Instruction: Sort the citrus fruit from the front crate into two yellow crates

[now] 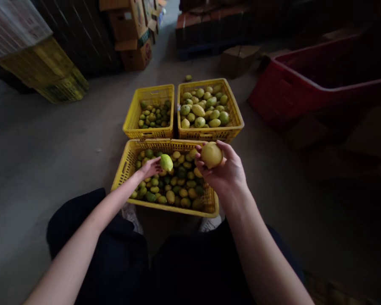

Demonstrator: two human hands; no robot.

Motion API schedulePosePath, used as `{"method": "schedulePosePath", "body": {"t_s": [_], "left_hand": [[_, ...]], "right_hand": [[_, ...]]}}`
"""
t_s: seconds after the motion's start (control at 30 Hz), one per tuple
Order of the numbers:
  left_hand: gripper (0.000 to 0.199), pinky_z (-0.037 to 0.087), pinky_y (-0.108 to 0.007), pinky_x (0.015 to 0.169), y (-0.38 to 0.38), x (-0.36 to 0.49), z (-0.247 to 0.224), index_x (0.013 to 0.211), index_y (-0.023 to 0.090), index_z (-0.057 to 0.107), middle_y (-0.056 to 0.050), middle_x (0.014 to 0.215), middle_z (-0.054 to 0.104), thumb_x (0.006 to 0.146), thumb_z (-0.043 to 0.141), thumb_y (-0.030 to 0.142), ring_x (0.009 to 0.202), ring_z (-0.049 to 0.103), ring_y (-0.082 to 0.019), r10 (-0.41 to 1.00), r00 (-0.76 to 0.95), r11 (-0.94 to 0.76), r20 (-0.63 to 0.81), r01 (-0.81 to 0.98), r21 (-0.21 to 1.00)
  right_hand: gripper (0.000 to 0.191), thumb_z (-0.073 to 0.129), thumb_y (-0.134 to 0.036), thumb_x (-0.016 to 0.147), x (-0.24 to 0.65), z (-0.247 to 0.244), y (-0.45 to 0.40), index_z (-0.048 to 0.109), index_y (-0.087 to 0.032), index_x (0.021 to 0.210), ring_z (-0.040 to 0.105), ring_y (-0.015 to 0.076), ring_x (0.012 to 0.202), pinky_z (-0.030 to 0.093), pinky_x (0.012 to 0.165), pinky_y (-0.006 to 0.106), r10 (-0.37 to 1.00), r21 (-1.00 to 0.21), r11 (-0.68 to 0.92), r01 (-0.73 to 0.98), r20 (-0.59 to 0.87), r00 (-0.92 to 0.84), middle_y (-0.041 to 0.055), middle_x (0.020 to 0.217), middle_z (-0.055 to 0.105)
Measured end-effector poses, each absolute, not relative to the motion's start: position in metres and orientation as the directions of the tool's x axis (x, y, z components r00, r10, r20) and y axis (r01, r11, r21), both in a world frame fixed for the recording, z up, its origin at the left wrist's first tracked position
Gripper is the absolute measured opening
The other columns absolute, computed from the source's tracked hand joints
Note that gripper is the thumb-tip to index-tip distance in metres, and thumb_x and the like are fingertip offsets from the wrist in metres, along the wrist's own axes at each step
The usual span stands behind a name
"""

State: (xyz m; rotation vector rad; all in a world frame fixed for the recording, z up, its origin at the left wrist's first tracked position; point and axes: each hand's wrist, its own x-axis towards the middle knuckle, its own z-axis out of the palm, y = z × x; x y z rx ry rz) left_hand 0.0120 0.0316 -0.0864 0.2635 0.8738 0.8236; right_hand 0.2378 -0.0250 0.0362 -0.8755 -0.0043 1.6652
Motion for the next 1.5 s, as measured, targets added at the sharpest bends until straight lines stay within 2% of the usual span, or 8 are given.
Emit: {"method": "schedulePosePath", "body": {"t_s": [0.1,0.2,0.33,0.47,0.73,1.17,1.3,1.5], "left_hand": [[0.043,0.054,-0.039,0.078,0.022,-0.012,-0.04,0.12,0.006,0.06,-0.015,0.091,0.071,0.091,0.036,0.028,0.079,0.068,-0.022,0.737,0.455,0.675,-0.499,-0.533,0.51],[0.046,0.055,-0.032,0.07,-0.002,-0.029,0.002,0.125,0.009,0.056,-0.013,0.094,0.07,0.087,0.039,0.028,0.077,0.067,-0.019,0.757,0.473,0.651,-0.452,-0.606,0.457],[0.032,0.047,-0.019,0.048,-0.024,-0.036,0.021,0.103,0.01,0.062,-0.008,0.077,0.065,0.087,0.046,0.033,0.059,0.06,-0.012,0.755,0.459,0.643,-0.468,-0.655,0.396],[0.026,0.038,-0.017,0.039,-0.025,-0.03,0.018,0.079,0.014,0.059,-0.002,0.065,0.057,0.087,0.049,0.036,0.045,0.051,-0.008,0.838,0.439,0.546,-0.325,-0.689,0.477],[0.035,0.034,-0.022,0.034,-0.014,-0.005,0.012,0.064,0.013,0.058,-0.004,0.055,0.055,0.08,0.05,0.043,0.037,0.051,-0.013,0.852,0.523,0.389,0.012,-0.648,0.655],[0.035,0.039,-0.022,0.036,0.003,0.006,0.013,0.066,0.012,0.06,-0.005,0.057,0.059,0.082,0.052,0.043,0.039,0.054,-0.013,0.861,0.495,0.467,-0.122,-0.67,0.578],[0.03,0.055,-0.026,0.056,0.007,0.005,0.009,0.09,0.015,0.065,-0.005,0.08,0.071,0.093,0.042,0.035,0.061,0.066,-0.015,0.903,0.305,0.408,-0.304,-0.831,0.379],[0.035,0.06,-0.035,0.076,0.011,0.002,-0.001,0.119,0.015,0.057,-0.01,0.092,0.071,0.095,0.041,0.033,0.091,0.07,-0.023,0.899,0.215,0.315,-0.381,-0.923,0.223]], "right_hand": [[0.016,0.061,-0.031,0.072,0.223,0.043,-0.027,0.06,-0.018,0.082,0.059,0.0142,0.053,0.044,0.038,0.021,0.86,-0.493,-0.333,-0.804,-0.508,-0.045,0.0051,0.072,0.07],[0.014,0.06,-0.029,0.072,0.206,0.047,-0.029,0.06,-0.018,0.079,0.058,0.0137,0.048,0.041,0.035,0.02,0.876,-0.567,-0.356,-0.743,-0.48,-0.053,0.0037,0.067,0.069],[0.016,0.063,-0.033,0.07,0.183,0.043,-0.036,0.059,-0.019,0.073,0.057,0.0145,0.046,0.035,0.031,0.019,0.894,-0.623,-0.345,-0.702,-0.446,-0.045,-0.0001,0.058,0.063],[0.021,0.068,-0.037,0.064,0.169,0.028,-0.042,0.059,-0.018,0.065,0.055,0.0129,0.043,0.029,0.028,0.018,0.904,-0.632,-0.387,-0.671,-0.403,-0.142,-0.0003,0.057,0.062],[0.023,0.068,-0.038,0.063,0.158,0.02,-0.037,0.062,-0.016,0.06,0.054,0.0133,0.041,0.029,0.027,0.018,0.941,-0.696,-0.339,-0.633,-0.269,-0.207,0.0025,0.054,0.061],[0.024,0.067,-0.04,0.066,0.149,0.024,-0.023,0.066,-0.017,0.067,0.056,0.0127,0.044,0.033,0.029,0.018,0.952,-0.635,-0.307,-0.709,-0.201,-0.231,0.0003,0.058,0.063],[0.028,0.065,-0.036,0.07,0.148,0.027,-0.021,0.068,-0.017,0.09,0.065,0.0159,0.065,0.05,0.047,0.022,0.947,-0.523,-0.298,-0.798,-0.265,-0.18,0.0029,0.079,0.071],[0.004,0.058,-0.019,0.072,0.141,0.01,-0.01,0.061,-0.02,0.074,0.066,0.0182,0.075,0.06,0.07,0.034,0.907,-0.428,-0.287,-0.857,-0.409,-0.099,0.002,0.072,0.069]]}}
